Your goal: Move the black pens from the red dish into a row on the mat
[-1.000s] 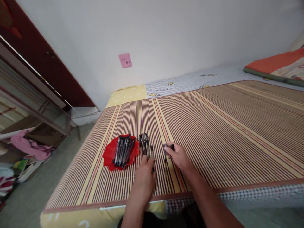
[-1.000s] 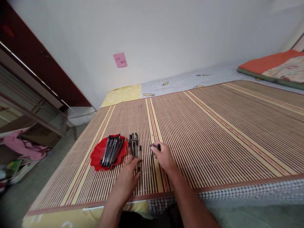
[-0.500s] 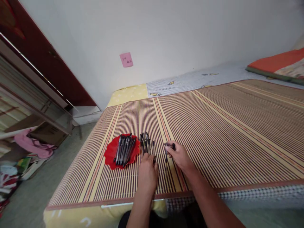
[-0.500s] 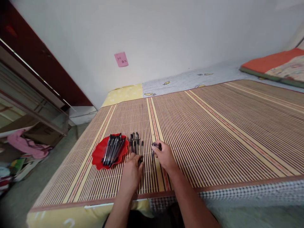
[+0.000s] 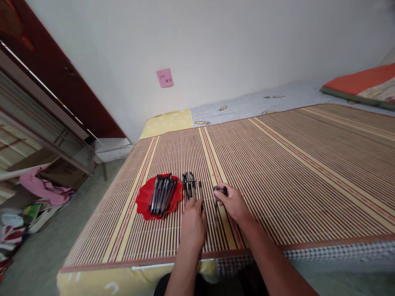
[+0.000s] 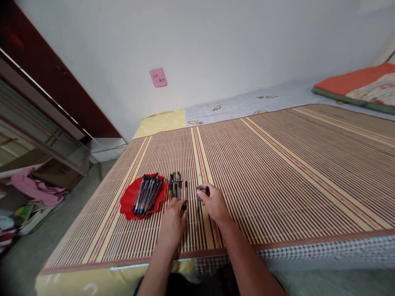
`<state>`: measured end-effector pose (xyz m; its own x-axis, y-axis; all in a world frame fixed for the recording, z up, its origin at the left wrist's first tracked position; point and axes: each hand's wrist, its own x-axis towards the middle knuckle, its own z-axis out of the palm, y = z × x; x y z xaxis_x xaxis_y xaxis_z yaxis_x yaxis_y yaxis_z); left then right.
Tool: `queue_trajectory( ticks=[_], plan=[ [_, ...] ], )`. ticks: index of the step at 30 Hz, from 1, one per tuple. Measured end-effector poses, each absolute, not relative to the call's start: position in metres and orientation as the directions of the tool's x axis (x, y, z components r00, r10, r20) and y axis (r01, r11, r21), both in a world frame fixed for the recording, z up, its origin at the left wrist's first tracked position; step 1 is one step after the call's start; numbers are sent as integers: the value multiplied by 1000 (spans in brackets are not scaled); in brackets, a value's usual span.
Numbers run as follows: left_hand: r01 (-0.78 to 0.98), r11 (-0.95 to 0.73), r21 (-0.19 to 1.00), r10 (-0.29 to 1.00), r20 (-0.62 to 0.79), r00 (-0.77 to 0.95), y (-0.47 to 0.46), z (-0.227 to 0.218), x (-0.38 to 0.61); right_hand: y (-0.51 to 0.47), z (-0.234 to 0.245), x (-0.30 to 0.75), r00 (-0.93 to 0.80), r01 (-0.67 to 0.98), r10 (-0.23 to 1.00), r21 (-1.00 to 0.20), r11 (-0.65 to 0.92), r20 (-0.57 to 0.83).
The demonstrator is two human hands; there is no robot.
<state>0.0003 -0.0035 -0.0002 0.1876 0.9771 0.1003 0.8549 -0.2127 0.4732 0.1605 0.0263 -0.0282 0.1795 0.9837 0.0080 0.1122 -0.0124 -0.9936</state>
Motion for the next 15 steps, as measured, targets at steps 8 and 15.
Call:
queue_trajectory(
  ticks=[8,15],
  plan=[
    [857,-181,483,982,133,132,0,-1,1,25,-25,161,173,151,985,-988,-36,-10],
    [868,-203,453,978,145,153,0,-1,6,25,-26,157,168,128,986,-992,-3,18]
  ],
)
